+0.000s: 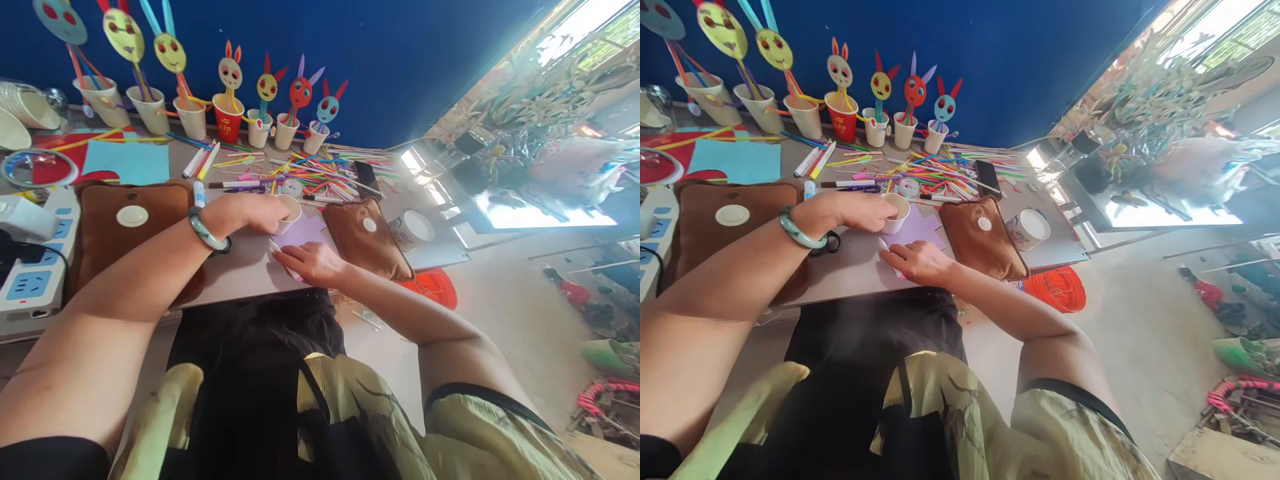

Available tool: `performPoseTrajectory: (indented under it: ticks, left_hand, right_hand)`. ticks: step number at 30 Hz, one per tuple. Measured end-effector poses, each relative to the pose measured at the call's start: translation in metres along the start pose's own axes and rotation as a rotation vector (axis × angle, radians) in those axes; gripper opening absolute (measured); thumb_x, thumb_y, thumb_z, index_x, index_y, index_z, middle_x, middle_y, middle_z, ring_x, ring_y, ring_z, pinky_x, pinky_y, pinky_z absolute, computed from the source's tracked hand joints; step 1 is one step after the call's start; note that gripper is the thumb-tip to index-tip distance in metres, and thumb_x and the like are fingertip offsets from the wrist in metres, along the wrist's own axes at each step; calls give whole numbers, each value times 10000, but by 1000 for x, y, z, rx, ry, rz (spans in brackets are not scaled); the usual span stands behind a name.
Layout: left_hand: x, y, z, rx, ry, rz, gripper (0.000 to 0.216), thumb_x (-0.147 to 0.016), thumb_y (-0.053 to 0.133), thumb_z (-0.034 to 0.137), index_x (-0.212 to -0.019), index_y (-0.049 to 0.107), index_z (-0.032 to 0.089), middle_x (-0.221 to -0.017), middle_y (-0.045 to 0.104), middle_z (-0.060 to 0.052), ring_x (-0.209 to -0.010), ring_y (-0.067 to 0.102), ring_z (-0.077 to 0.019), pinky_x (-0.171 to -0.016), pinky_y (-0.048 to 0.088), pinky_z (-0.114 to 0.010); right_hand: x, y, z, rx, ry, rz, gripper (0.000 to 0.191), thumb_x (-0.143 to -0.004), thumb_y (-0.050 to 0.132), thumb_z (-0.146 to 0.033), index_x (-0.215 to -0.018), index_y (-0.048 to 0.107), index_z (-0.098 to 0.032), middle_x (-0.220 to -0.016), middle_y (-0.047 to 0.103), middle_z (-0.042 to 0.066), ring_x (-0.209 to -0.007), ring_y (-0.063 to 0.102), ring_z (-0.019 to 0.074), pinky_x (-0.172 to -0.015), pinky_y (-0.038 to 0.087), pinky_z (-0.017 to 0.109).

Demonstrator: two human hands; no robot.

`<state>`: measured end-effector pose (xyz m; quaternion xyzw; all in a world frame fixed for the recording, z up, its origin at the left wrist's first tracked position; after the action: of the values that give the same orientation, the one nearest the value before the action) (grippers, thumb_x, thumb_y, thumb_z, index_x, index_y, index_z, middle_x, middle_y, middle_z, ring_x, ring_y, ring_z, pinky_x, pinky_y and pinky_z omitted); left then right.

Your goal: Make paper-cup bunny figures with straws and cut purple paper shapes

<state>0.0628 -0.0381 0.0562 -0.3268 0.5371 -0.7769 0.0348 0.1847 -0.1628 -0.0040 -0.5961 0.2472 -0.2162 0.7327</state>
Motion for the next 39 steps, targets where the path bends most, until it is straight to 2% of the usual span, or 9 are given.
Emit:
performPoseTrajectory:
  ticks: [5, 13, 21, 27, 39]
  left_hand:
    - [0, 0, 0, -14, 4, 32, 432, -811, 503, 190, -1177, 707, 86, -1121, 709, -191, -935, 664, -285, -819, 471, -344]
    - [-5, 3, -2, -27, 7, 46, 380, -823, 520, 204, -1119, 724, 80, -1045, 728, -175, -867, 663, -244, -730, 445, -277]
    - [-7, 3, -2, -53, 31, 29, 388, -790, 535, 199, -1109, 730, 99, -992, 740, -158, -817, 663, -233, -683, 437, -267]
    - [-5, 2, 1, -73, 17, 33, 362, -803, 540, 175, -1093, 736, 84, -998, 739, -166, -812, 666, -241, -702, 443, -292]
    - [-4, 1, 2, -67, 16, 28, 339, -808, 541, 183, -1061, 749, 97, -971, 732, -165, -808, 672, -252, -705, 439, -292]
  right_hand:
    - [-8, 6, -2, 67, 5, -26, 353, -1018, 384, -178, -1308, 566, -91, -1004, 682, 114, -654, 579, 146, -574, 353, 309]
    - [-17, 9, -4, 110, 77, -97, 348, -1010, 362, -106, -1301, 553, -94, -974, 678, 102, -666, 593, 146, -557, 348, 315]
    - [-32, 11, -7, 138, 125, -176, 313, -1053, 352, -216, -1198, 591, -77, -968, 674, 110, -715, 631, 172, -566, 351, 322]
    - [-39, 12, -7, 103, 141, -199, 301, -1058, 393, -258, -1194, 581, -67, -976, 683, 128, -743, 656, 187, -578, 372, 318]
    - [-39, 9, -8, 92, 154, -231, 289, -1058, 338, -205, -1142, 580, -71, -929, 663, 117, -724, 638, 186, -584, 369, 318]
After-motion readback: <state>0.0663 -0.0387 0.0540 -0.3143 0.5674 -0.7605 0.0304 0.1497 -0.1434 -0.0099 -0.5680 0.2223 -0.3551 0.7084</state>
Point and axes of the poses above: each hand's wrist, its own x-axis away from the middle knuckle, its own y-axis out of the palm, z = x × y, the point moved 3 cm from there along -x, towards the middle knuckle
